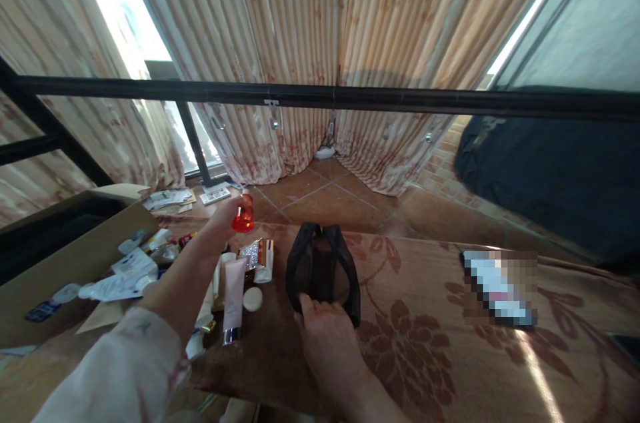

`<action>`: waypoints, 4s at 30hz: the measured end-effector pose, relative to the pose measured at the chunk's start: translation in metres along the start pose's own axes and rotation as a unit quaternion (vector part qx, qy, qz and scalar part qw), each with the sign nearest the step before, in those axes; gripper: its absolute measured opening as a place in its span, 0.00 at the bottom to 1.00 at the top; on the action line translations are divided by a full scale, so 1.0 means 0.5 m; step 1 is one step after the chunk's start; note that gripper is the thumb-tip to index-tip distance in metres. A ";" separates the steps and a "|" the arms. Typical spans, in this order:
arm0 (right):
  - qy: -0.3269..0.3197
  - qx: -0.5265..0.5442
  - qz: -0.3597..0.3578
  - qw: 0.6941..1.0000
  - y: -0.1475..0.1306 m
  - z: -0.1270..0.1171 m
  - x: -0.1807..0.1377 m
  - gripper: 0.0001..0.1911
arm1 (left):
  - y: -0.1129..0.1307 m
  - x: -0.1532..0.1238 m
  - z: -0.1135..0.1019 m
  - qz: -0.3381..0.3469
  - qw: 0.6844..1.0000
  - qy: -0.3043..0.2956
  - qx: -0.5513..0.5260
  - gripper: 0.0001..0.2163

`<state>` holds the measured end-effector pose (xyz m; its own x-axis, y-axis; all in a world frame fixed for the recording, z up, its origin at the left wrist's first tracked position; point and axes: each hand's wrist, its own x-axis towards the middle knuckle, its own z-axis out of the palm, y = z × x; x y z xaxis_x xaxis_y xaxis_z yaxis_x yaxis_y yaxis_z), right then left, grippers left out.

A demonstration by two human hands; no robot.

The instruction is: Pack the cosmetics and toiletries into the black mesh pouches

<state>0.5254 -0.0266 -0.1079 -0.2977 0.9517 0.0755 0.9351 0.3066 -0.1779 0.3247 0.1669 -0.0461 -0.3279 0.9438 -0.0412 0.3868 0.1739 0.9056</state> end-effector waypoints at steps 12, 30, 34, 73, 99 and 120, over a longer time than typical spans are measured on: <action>-0.016 -0.014 -0.008 1.000 -0.004 -0.009 0.003 0.12 | 0.005 -0.313 0.078 -0.075 0.858 -0.224 -0.456 0.22; 0.010 -0.060 -0.056 0.997 0.000 0.017 0.000 0.13 | -0.008 -0.325 0.107 0.000 0.861 -0.166 -0.481 0.19; 0.012 -0.056 -0.060 0.997 0.003 0.025 0.002 0.12 | -0.014 -0.330 0.123 0.057 0.880 -0.184 -0.434 0.19; 0.003 -0.046 -0.031 0.998 0.011 0.013 0.006 0.13 | -0.028 -0.322 0.093 0.058 0.878 -0.364 -0.307 0.18; 0.004 -0.034 -0.021 0.999 0.010 0.010 0.003 0.14 | -0.042 -0.315 0.098 0.101 0.902 -0.345 -0.240 0.16; -0.009 -0.038 -0.008 0.999 0.008 0.008 0.005 0.14 | -0.039 -0.316 0.100 0.098 0.909 -0.336 -0.225 0.17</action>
<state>0.5276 -0.0227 -0.1122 -0.3156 0.9470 0.0593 0.9417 0.3203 -0.1026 0.4120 0.0285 -0.0785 0.3684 0.9292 0.0286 -0.0598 -0.0070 0.9982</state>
